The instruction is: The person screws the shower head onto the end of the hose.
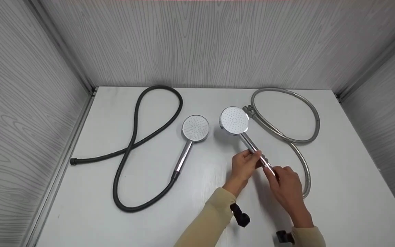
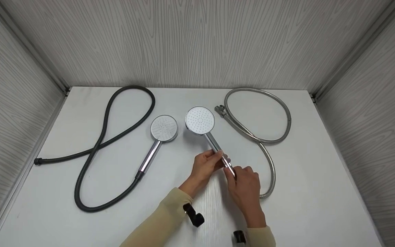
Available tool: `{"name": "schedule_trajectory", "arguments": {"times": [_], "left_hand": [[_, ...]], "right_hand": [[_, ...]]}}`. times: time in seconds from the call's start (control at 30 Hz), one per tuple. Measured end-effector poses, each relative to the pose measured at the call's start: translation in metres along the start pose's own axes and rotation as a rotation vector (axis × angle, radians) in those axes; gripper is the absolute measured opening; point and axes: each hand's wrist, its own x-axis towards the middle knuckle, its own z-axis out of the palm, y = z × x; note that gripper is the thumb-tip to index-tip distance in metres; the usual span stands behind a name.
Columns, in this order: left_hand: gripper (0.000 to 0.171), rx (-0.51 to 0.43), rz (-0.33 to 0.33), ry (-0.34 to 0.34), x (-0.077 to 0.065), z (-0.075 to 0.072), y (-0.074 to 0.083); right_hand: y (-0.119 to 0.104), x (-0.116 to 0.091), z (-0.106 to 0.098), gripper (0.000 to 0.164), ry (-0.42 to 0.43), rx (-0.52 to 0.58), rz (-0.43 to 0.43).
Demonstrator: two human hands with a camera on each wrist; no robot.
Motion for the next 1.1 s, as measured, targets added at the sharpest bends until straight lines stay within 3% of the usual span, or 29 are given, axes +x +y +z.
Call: {"name": "schedule_trajectory", "arguments": {"times": [0.27,0.57,1.1], "left_hand": [[0.017,0.063,-0.021,0.006,0.001,-0.004,-0.003],[0.019,0.138,-0.069,0.025,0.003,-0.01,-0.01],[0.024,0.177,-0.152,0.015,0.005,-0.019,-0.013]], "right_hand": [[0.0,-0.002,0.003,0.023,-0.002,0.006,0.005],[0.001,-0.006,0.008,0.027,-0.091,0.01,0.062],[0.004,-0.008,0.017,0.029,-0.175,0.025,0.114]]}}
